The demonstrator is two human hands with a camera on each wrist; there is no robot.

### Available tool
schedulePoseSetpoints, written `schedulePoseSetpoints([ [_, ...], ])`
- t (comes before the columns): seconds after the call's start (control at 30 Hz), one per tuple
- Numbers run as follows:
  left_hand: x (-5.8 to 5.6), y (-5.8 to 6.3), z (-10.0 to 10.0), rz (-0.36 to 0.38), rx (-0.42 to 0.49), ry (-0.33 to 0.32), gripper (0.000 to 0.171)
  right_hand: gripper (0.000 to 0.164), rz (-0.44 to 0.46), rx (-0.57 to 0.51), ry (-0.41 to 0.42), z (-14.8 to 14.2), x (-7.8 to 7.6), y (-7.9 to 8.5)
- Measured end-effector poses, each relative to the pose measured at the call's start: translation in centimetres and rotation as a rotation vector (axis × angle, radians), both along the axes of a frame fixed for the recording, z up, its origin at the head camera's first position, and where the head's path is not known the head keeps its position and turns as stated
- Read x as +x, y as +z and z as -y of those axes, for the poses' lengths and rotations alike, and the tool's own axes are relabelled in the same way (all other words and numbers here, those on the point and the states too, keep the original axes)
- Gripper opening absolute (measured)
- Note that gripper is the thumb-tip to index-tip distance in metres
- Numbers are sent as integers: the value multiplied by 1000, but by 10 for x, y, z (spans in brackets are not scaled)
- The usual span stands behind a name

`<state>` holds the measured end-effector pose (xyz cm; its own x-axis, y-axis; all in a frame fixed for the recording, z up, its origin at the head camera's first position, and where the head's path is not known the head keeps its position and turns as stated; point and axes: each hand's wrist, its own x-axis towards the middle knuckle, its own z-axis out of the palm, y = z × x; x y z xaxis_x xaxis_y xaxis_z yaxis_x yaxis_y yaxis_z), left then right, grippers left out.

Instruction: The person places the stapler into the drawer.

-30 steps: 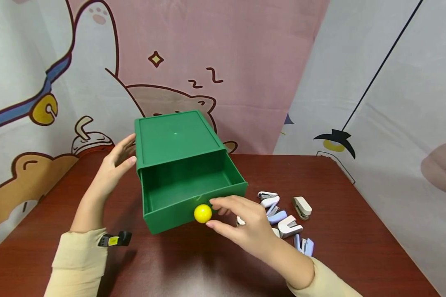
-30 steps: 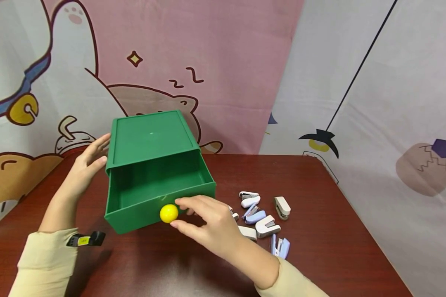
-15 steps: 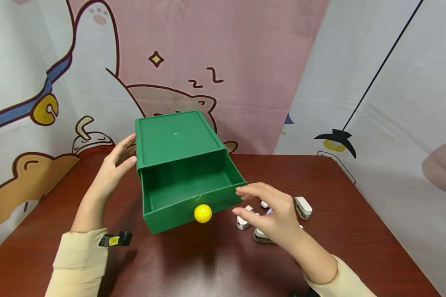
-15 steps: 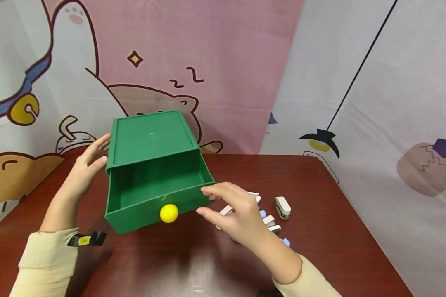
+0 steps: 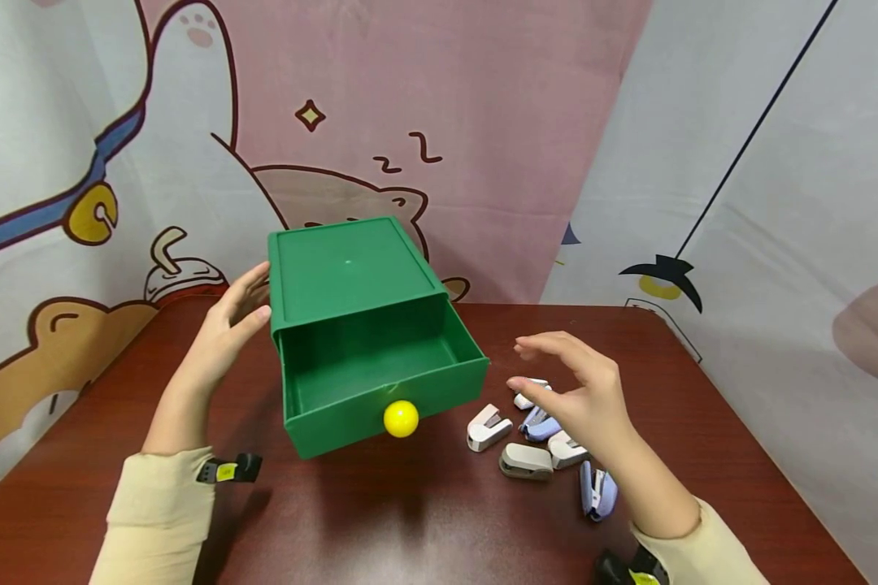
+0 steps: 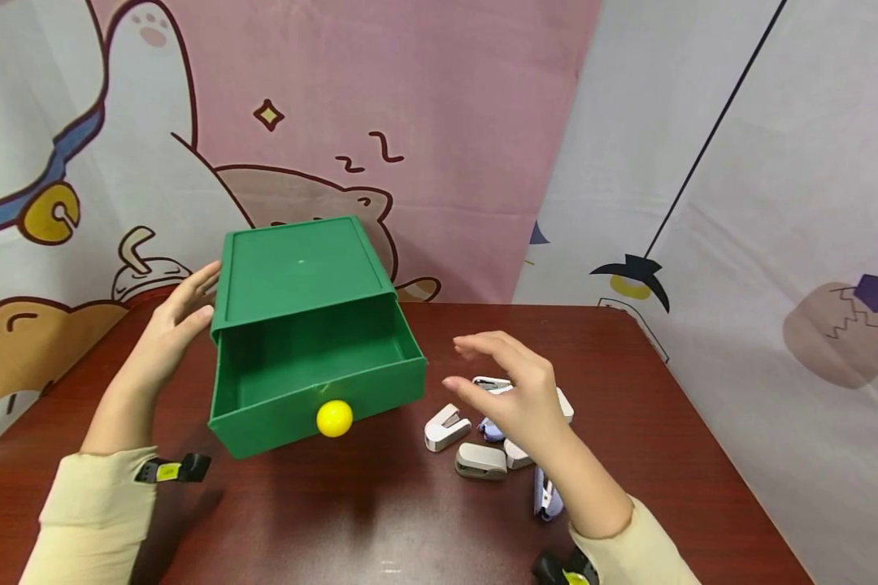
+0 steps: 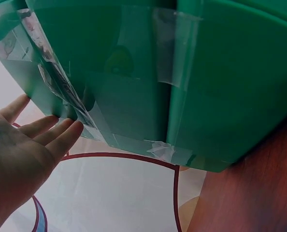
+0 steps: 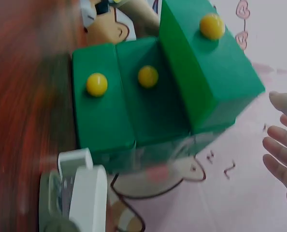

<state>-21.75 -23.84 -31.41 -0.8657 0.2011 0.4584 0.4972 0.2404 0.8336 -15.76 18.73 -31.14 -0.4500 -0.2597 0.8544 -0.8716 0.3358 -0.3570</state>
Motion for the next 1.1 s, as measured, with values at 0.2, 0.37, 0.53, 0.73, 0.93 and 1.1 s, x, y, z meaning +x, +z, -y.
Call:
schedulePoseSetpoints([
  [0.2, 0, 0, 0, 0, 0, -2, 57, 50, 181, 61, -53, -19, -17, -11],
  [0.37, -1, -2, 1, 3, 8, -11, 58, 48, 309, 144, -81, -32, -35, -26],
  [0.53, 0, -1, 1, 3, -2, -1, 57, 47, 455, 226, -128, -41, -47, -42],
  [0.73, 0, 0, 0, -4, -7, 7, 56, 47, 560, 267, -119, -50, -56, -53],
  [0.93, 0, 0, 0, -2, -2, 4, 56, 49, 650, 296, -86, -57, -66, -66],
  [1.1, 0, 0, -1, -4, 2, 1, 56, 50, 685, 316, -70, -63, -71, -77],
])
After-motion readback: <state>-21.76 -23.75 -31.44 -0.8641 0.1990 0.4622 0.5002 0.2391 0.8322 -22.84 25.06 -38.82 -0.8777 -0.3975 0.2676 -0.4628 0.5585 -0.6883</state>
